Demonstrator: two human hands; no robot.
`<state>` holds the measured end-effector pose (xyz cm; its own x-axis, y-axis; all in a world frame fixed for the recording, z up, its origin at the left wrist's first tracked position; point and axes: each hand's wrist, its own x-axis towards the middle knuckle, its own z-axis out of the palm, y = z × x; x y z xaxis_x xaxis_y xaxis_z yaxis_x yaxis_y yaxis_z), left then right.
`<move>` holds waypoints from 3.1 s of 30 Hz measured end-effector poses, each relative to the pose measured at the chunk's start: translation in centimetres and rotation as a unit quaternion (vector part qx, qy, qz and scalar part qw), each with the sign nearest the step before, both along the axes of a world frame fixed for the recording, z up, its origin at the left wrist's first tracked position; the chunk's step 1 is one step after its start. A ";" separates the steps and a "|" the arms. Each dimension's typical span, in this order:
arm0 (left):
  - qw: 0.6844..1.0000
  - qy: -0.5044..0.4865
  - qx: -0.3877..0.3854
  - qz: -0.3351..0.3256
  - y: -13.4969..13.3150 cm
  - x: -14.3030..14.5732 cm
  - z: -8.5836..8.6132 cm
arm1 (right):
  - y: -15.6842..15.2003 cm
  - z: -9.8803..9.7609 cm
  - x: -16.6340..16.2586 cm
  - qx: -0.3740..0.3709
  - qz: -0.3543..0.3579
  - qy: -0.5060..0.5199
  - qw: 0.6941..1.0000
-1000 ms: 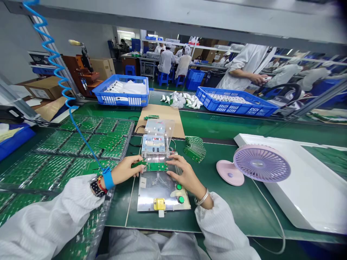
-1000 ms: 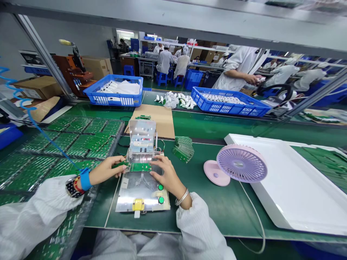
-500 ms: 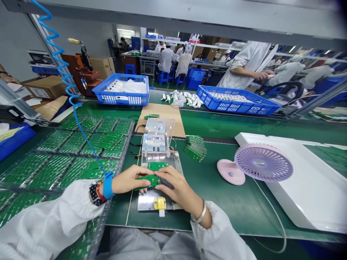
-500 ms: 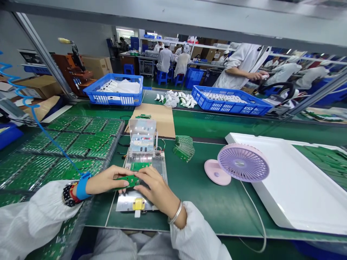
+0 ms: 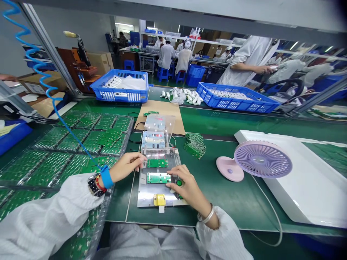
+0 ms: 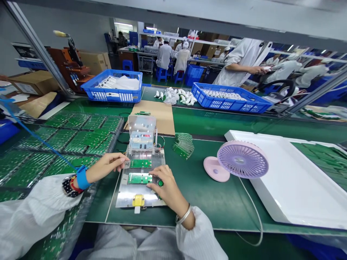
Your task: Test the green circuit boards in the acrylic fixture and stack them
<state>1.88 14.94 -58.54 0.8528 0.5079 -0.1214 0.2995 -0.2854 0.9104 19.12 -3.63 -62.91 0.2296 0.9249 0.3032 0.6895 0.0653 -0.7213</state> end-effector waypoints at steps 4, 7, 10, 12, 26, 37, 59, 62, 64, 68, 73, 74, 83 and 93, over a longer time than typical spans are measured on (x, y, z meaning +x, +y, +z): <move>1.000 0.014 -0.015 -0.015 -0.4 0.1 -0.3 | 0.1 -0.1 0.0 -0.006 -0.003 -0.019 1.000; 0.999 0.022 -0.008 -0.024 -0.5 0.1 -0.3 | 0.1 -0.3 0.1 -0.012 0.000 -0.027 1.000; 0.999 0.027 0.020 -0.039 -0.6 -0.1 -0.4 | 0.0 -0.3 0.1 -0.017 -0.005 -0.037 0.999; 0.996 0.043 0.052 -0.057 -0.9 -0.2 -0.4 | 0.0 -0.3 0.1 -0.025 -0.008 -0.045 0.999; 0.960 0.143 0.225 -0.081 -2.8 -0.3 -1.2 | -0.2 0.6 0.3 -0.064 0.003 -0.059 0.996; 0.967 0.134 0.197 -0.085 -2.7 -0.3 -1.0 | -0.9 1.7 1.1 -0.081 0.011 -0.037 0.996; 0.987 -0.074 0.023 0.144 1.6 0.2 -1.6 | 3.8 7.2 1.8 0.157 0.035 0.015 0.987; 0.989 -0.070 0.023 0.130 1.5 0.3 -1.8 | 0.0 5.0 0.3 0.121 0.048 -0.069 0.989; 0.990 -0.068 0.021 0.122 1.5 0.3 -2.1 | -1.6 3.6 -0.6 0.097 0.041 -0.114 0.988; 0.992 -0.066 0.009 0.110 1.2 0.3 -2.3 | -2.7 1.0 -1.9 0.088 0.025 -0.172 0.981; 0.993 -0.060 -0.003 0.104 0.6 0.3 -1.9 | -2.8 0.3 -2.4 0.070 0.011 -0.193 0.979; 0.993 -0.059 -0.005 0.104 0.5 0.3 -1.8 | -2.9 0.7 -2.2 0.054 0.017 -0.181 0.982; 0.992 -0.071 0.006 0.104 0.6 0.4 -2.3 | -0.4 6.7 -2.9 -0.053 0.115 0.249 0.960; 0.990 -0.076 0.020 0.114 -0.2 0.6 -2.9 | 3.7 3.9 -4.7 -0.128 0.184 0.328 0.918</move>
<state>2.44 14.79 -61.47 0.7219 0.6916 0.0236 0.2205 -0.2622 0.9395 14.46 0.08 -58.98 -0.0566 0.9980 -0.0274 0.0675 -0.0236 -0.9974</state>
